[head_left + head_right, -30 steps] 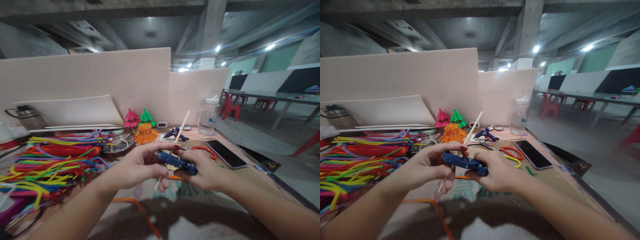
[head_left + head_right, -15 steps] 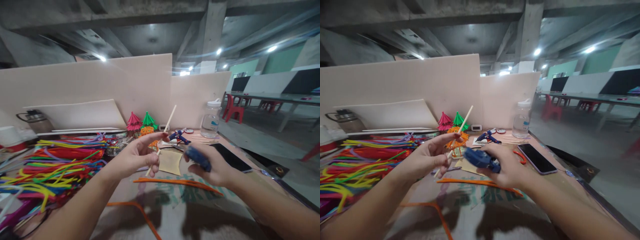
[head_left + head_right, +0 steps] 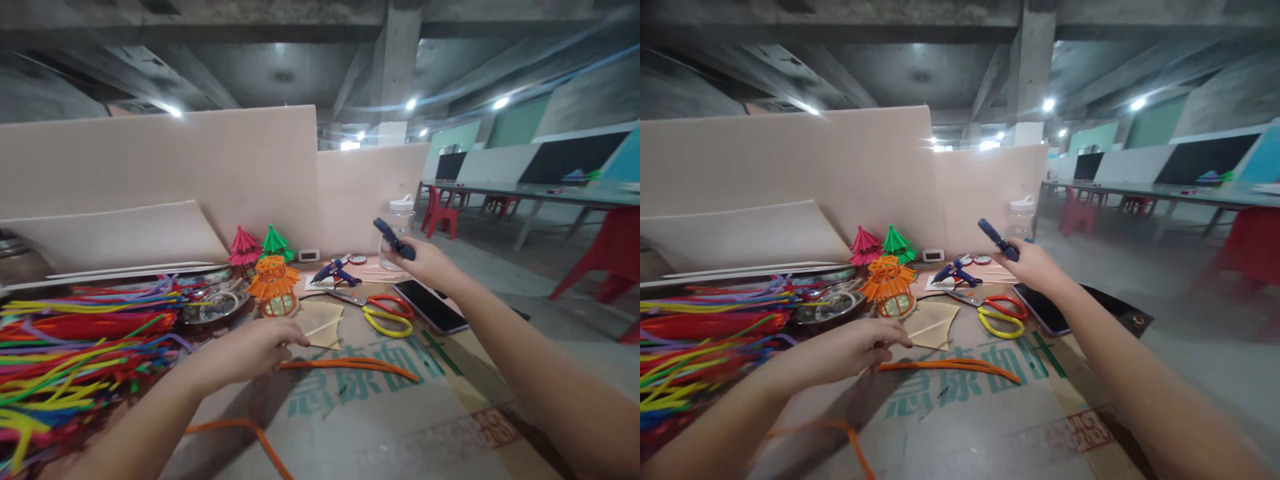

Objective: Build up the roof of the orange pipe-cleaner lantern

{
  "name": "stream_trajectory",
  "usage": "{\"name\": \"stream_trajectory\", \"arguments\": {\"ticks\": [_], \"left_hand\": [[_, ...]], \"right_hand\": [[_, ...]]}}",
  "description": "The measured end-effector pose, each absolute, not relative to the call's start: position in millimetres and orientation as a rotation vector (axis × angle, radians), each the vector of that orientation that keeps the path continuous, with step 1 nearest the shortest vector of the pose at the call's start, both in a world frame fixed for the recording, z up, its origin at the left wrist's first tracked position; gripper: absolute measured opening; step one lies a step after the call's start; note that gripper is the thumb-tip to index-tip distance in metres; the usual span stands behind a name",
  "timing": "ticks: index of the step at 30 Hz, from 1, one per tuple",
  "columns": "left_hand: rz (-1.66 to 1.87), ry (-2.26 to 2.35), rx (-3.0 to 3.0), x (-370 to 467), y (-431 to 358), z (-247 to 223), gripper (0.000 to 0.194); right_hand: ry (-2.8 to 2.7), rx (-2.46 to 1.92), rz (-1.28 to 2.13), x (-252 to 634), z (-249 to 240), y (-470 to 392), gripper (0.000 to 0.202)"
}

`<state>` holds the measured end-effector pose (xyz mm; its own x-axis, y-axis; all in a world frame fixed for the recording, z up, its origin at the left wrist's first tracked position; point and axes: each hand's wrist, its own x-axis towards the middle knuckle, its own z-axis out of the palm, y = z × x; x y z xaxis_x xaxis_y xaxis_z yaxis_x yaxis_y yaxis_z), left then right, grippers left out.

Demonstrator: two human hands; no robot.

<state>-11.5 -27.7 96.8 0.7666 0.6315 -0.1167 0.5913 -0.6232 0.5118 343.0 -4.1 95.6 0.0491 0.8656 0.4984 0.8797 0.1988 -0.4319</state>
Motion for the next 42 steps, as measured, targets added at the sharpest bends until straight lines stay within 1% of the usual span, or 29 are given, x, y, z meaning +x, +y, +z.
{"name": "stream_trajectory", "arguments": {"ticks": [3, 7, 8, 10, 12, 14, 17, 18, 20, 21, 22, 24, 26, 30, 32, 34, 35, 38, 40, 42], "left_hand": [[0.038, 0.942, 2.641, -11.4, -14.3, 74.2, 0.037], [0.139, 0.937, 2.692, -16.7, -4.7, 59.7, 0.041], [0.179, 0.928, 2.69, -17.9, -3.8, 59.4, 0.043], [0.246, 0.914, 2.673, -18.3, -4.2, 61.6, 0.045], [0.324, 0.946, 2.64, -14.4, -7.8, 65.8, 0.043], [0.437, 1.062, 2.577, -6.0, -14.6, 70.2, 0.038], [0.615, 1.299, 2.477, 11.2, -27.7, 74.0, 0.036], [0.644, 1.31, 2.478, 16.7, -31.9, 74.2, 0.035], [0.628, 1.28, 2.51, 25.3, -39.1, 73.0, 0.035], [0.602, 1.248, 2.535, 28.3, -41.9, 71.8, 0.036], [0.573, 1.213, 2.56, 30.6, -44.2, 70.3, 0.034], [0.539, 1.119, 2.586, 34.1, -47.9, 66.9, 0.026], [0.551, 1.002, 2.514, 37.4, -51.3, 63.1, 0.026], [0.577, 0.898, 2.069, 45.6, -57.5, 55.3, 0.033], [0.577, 0.901, 1.895, 48.7, -58.9, 52.6, 0.035], [0.586, 0.908, 1.819, 49.6, -58.5, 52.6, 0.033], [0.594, 0.923, 1.809, 49.1, -57.7, 54.1, 0.035], [0.644, 1.014, 1.858, 43.8, -54.1, 65.4, 0.038], [0.708, 1.063, 1.914, 38.1, -51.3, 75.9, 0.036], [0.752, 1.084, 1.929, 31.4, -48.7, 84.6, 0.036]], "right_hand": [[-1.781, -1.779, 0.022, 357.6, 77.4, 14.0, 0.038], [-1.719, -1.741, 0.111, 365.4, 55.8, 36.8, 0.023], [-1.677, -1.715, 0.143, 365.5, 53.2, 41.8, 0.022], [-1.566, -1.648, 0.225, 362.2, 51.9, 49.7, 0.027], [-1.448, -1.545, 0.336, 351.8, 55.4, 52.5, 0.039], [-1.35, -1.407, 0.463, 332.2, 62.1, 48.0, 0.05], [-1.256, -1.206, 0.648, 288.2, 74.7, 28.0, 0.058], [-1.226, -1.128, 0.743, 271.9, 78.8, 19.3, 0.057], [-0.991, -0.807, 1.14, 241.0, 85.8, 2.3, 0.052], [-0.906, -0.708, 1.254, 227.7, 88.3, -4.8, 0.051], [-0.837, -0.626, 1.329, 216.2, 90.2, -10.5, 0.049], [-0.762, -0.531, 1.365, 199.4, 92.0, -17.0, 0.047], [-0.732, -0.485, 1.317, 189.4, 91.4, -18.3, 0.044], [-0.776, -0.491, 1.131, 179.6, 84.7, -18.3, 0.041], [-0.87, -0.527, 1.037, 177.6, 79.9, -20.7, 0.042], [-1.019, -0.58, 0.948, 181.1, 76.5, -22.2, 0.043], [-1.108, -0.622, 0.892, 186.3, 75.9, -21.1, 0.042], [-1.421, -0.945, 0.581, 220.8, 80.8, -5.1, 0.04], [-1.623, -1.429, 0.174, 258.1, 88.0, 15.6, 0.043], [-1.629, -1.633, 0.046, 299.8, 94.1, 39.2, 0.032]]}}
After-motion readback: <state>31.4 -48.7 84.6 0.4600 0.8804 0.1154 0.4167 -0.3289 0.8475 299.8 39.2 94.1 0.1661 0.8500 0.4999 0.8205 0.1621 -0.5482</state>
